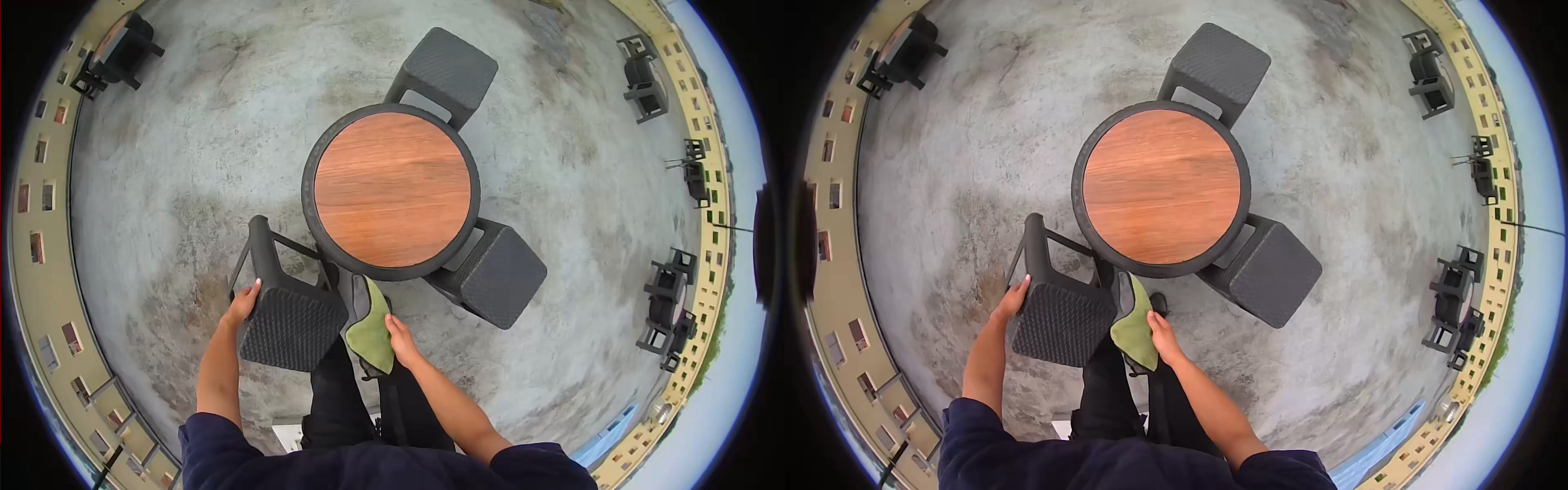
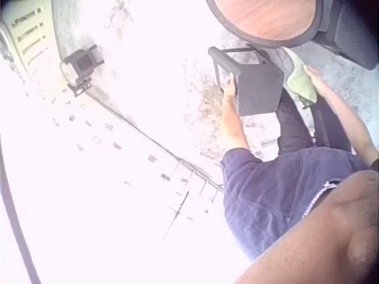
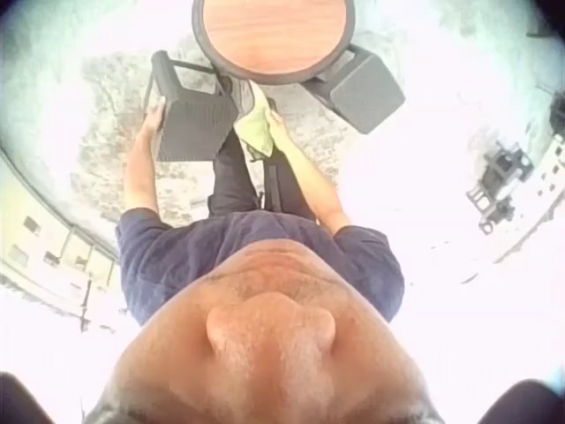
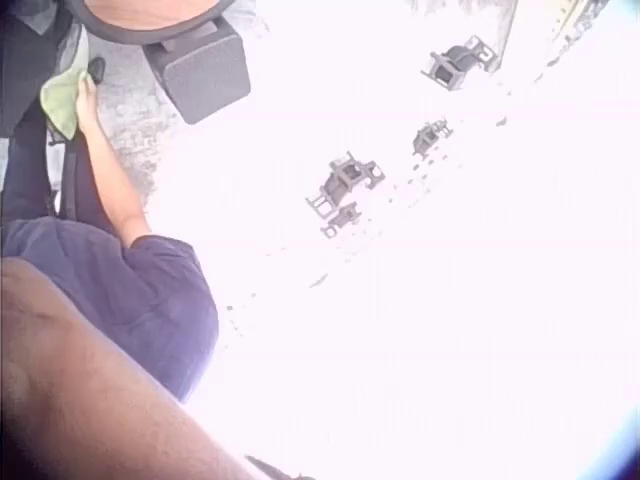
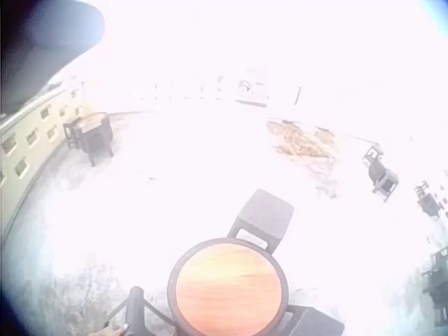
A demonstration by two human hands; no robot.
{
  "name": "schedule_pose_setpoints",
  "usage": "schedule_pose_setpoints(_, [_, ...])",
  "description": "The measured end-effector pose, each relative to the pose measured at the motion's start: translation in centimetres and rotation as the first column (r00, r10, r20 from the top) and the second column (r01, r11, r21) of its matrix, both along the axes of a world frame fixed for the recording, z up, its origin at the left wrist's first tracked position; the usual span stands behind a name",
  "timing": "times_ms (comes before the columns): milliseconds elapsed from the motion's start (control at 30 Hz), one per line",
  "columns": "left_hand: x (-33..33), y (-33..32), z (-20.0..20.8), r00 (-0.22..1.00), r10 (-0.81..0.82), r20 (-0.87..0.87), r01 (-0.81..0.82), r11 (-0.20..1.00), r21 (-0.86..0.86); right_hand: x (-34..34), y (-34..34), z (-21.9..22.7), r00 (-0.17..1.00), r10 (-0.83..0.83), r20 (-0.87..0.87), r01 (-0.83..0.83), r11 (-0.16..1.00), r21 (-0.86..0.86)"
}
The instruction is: Cleaning a black plastic chair with a green cloth on a rooftop.
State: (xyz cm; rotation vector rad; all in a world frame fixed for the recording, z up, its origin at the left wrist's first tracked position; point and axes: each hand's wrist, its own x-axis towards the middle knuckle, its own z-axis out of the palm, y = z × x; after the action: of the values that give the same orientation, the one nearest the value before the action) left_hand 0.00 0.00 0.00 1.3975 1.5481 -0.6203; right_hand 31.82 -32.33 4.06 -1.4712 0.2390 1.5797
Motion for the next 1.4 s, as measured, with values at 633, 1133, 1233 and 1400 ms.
schedule_pose_setpoints(633, [10.7,-12.3,36.0,0.765,0.081,0.639,-0.541,0.619,0.570,9.5,7.3,43.6,0.976,0.073,0.206,-0.212,0.545,0.811])
schedule_pose_setpoints(1133, [0.6,-14.5,45.1,0.296,-0.117,0.948,-0.831,0.458,0.316,-12.7,11.5,42.1,0.456,-0.365,0.812,-0.768,0.300,0.566])
schedule_pose_setpoints(1233, [-4.6,-15.5,45.5,0.345,-0.102,0.933,-0.822,0.447,0.352,-16.0,12.8,42.0,0.511,-0.400,0.761,-0.700,0.320,0.638])
schedule_pose_setpoints(1400, [-10.7,-16.4,47.2,0.405,-0.056,0.913,-0.828,0.402,0.392,-19.9,16.6,40.1,0.674,-0.126,0.728,-0.694,0.230,0.682])
